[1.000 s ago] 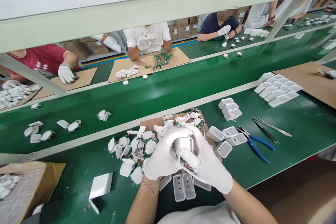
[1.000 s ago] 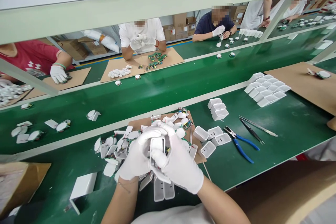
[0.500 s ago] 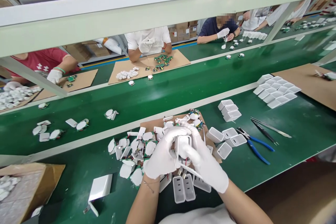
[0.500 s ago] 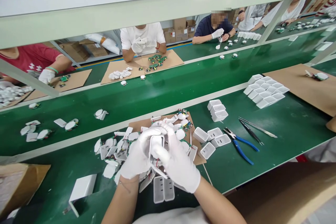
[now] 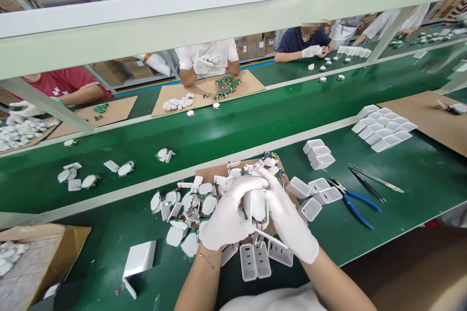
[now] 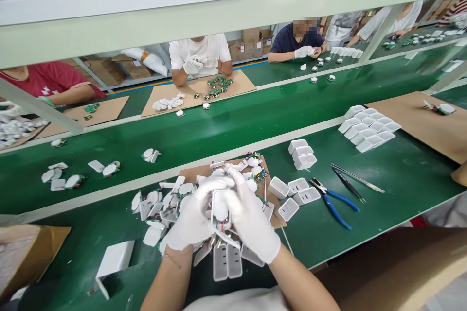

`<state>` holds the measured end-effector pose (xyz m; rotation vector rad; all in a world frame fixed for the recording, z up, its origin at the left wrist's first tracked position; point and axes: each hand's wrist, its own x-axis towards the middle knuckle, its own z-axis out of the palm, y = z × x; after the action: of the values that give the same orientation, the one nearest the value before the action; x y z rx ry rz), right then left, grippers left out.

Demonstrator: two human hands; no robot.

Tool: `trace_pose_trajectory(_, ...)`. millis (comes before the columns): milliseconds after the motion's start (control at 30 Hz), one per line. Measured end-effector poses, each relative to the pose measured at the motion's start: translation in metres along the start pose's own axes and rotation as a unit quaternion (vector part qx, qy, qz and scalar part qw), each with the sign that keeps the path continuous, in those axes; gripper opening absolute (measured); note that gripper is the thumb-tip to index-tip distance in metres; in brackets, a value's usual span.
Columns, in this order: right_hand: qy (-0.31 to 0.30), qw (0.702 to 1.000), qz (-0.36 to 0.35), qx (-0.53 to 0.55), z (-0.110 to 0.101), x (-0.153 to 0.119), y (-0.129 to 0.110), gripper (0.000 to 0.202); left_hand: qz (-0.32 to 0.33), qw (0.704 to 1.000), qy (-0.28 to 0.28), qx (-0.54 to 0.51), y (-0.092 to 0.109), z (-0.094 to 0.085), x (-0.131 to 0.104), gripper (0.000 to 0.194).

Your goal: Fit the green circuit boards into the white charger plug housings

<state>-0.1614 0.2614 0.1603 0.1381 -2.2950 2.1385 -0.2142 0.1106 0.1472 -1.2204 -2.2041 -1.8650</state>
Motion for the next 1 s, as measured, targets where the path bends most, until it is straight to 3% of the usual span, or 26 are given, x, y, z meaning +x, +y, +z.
trace_pose_trajectory(133,0.046,0.998,-0.025,-0.047,0.006,0.003,0.002,0.054,-0.012,1.000,-0.006,0.023,0.000,0.001,0.000,0.062)
trace_pose_trajectory(267,-0.002,0.999,-0.033,-0.038,-0.001,0.004,0.009,0.056,-0.040,0.999,-0.015,0.005,-0.003,-0.001,-0.001,0.064)
trace_pose_trajectory(433,-0.022,0.989,0.009,-0.149,-0.006,0.002,0.003,0.079,-0.044,0.999,-0.008,0.001,-0.007,-0.003,-0.004,0.061)
trace_pose_trajectory(500,-0.034,0.985,0.036,-0.164,-0.008,0.001,0.001,0.077,-0.050,0.999,-0.008,0.012,-0.007,-0.003,-0.004,0.061)
trace_pose_trajectory(567,-0.059,0.989,0.040,-0.126,-0.011,0.000,0.003,0.070,-0.059,0.998,-0.007,0.018,-0.006,-0.002,-0.005,0.061)
trace_pose_trajectory(667,-0.082,0.997,0.007,0.014,-0.014,0.003,0.016,0.067,-0.076,0.997,0.025,0.018,-0.006,0.000,-0.009,0.064)
trace_pose_trajectory(833,-0.032,0.981,-0.011,0.190,0.001,0.016,0.032,0.066,-0.177,0.972,0.141,0.071,-0.005,0.007,-0.013,0.091)
trace_pose_trajectory(933,-0.026,0.980,0.003,0.200,0.007,0.012,0.031,0.059,-0.218,0.961,0.147,0.086,0.006,0.006,-0.011,0.076)
trace_pose_trajectory(1000,-0.006,0.981,0.028,0.193,0.006,0.005,0.031,0.052,-0.239,0.956,0.105,0.133,0.017,0.002,-0.010,0.062)
